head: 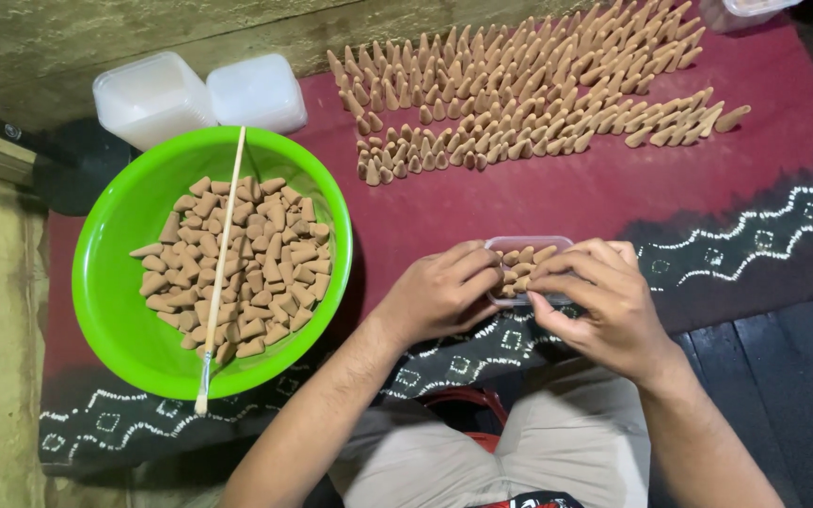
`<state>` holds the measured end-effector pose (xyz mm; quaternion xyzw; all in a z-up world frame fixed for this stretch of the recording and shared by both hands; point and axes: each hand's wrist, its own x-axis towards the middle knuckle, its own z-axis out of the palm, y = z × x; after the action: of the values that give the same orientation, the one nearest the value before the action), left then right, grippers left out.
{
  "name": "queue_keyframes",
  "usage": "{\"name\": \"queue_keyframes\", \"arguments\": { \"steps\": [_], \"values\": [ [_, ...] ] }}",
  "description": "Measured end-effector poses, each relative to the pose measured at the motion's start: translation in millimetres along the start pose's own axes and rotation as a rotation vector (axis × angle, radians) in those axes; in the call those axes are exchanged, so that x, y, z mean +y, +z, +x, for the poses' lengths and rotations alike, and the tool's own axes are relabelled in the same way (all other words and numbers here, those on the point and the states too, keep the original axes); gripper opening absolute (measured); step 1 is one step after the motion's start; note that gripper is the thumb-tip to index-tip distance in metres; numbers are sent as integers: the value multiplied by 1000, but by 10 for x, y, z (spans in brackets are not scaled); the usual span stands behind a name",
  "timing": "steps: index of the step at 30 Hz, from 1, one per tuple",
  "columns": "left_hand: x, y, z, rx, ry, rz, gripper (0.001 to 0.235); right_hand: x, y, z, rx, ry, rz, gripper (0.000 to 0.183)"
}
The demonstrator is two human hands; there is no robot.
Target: Packing small incense cones from a large bowl into a small plastic container.
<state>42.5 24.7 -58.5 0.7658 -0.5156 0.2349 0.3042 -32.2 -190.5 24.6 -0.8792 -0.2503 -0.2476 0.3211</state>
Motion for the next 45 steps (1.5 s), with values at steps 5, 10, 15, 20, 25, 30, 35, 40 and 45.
{"name": "queue_keyframes", "arguments": {
  "steps": [5,10,15,20,25,30,35,40,45],
  "values": [
    [-10,-8,11,-7,16,-13,27,-22,55,19,-20,-25,-14,5],
    [-3,-19,24,4,17,-10,28,-48,77,66,-52,-52,-54,4],
    [-11,-2,26,-4,20,-2,28,-5,103,38,-92,-59,-62,5],
    [-8,4,17,-5,17,2,29,-5,98,70,-116,-83,-72,5],
    [0,5,17,-12,9,-4,30,-14,100,73,-150,-78,-73,6],
    [-11,13,9,-20,11,-12,30,-8,101,69,-176,-88,-103,5],
    [-22,27,-1,-15,9,-10,29,-25,79,30,-187,-99,-101,8],
    [-12,-20,26,-14,16,9,31,-55,144,-40,-159,-127,-160,10],
    [-20,-58,45,-22,32,15,31,-97,169,-73,-123,-131,-246,10]
  ]
}}
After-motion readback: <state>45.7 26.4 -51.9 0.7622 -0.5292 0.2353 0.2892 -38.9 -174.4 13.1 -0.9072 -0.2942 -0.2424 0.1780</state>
